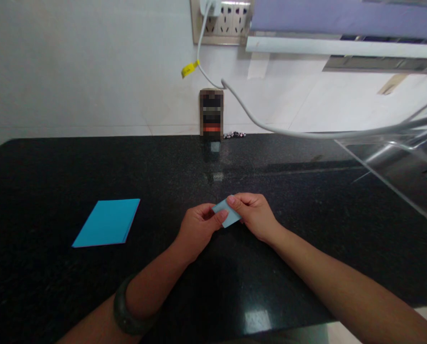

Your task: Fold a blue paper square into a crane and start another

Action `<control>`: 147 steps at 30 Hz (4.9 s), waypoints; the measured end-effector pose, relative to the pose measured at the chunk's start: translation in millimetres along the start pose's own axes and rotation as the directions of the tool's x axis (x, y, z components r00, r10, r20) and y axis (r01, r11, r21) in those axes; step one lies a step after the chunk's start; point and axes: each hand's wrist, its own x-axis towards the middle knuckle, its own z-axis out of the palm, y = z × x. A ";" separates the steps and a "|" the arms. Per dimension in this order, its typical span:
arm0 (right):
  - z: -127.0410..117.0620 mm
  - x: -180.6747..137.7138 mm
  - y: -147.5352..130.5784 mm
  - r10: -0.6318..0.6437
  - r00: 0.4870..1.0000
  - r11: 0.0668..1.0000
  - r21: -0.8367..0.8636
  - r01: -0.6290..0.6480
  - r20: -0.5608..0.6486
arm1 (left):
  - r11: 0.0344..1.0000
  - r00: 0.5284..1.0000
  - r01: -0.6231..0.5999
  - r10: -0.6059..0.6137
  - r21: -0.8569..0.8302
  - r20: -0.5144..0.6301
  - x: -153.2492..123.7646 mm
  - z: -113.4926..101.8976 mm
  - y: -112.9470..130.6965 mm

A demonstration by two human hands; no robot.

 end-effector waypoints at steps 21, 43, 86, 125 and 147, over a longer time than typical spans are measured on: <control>8.4 -3.0 -3.5 0.079 0.996 0.994 0.073 -0.081 0.028 | 0.982 0.997 0.062 -0.069 -0.176 -0.033 0.8 -1.3 0.2; -1.6 2.6 0.4 0.033 0.999 0.999 0.033 -0.034 0.028 | 0.959 0.994 0.109 -0.111 -0.260 0.008 4.3 -2.5 -0.1; 7.3 -1.7 6.0 -0.029 0.996 0.999 0.011 0.030 -0.079 | 0.978 0.994 -0.026 0.004 -0.206 -0.105 4.8 -5.6 1.0; -6.1 -4.4 12.5 -0.593 0.800 0.676 -0.483 0.557 0.093 | 0.926 0.997 0.050 -0.065 -0.374 -0.028 5.6 -5.0 -1.1; -24.1 -2.1 5.5 -0.505 0.725 0.421 -0.600 0.680 0.468 | 0.876 0.992 0.119 -0.127 -0.467 0.016 4.8 -6.3 2.1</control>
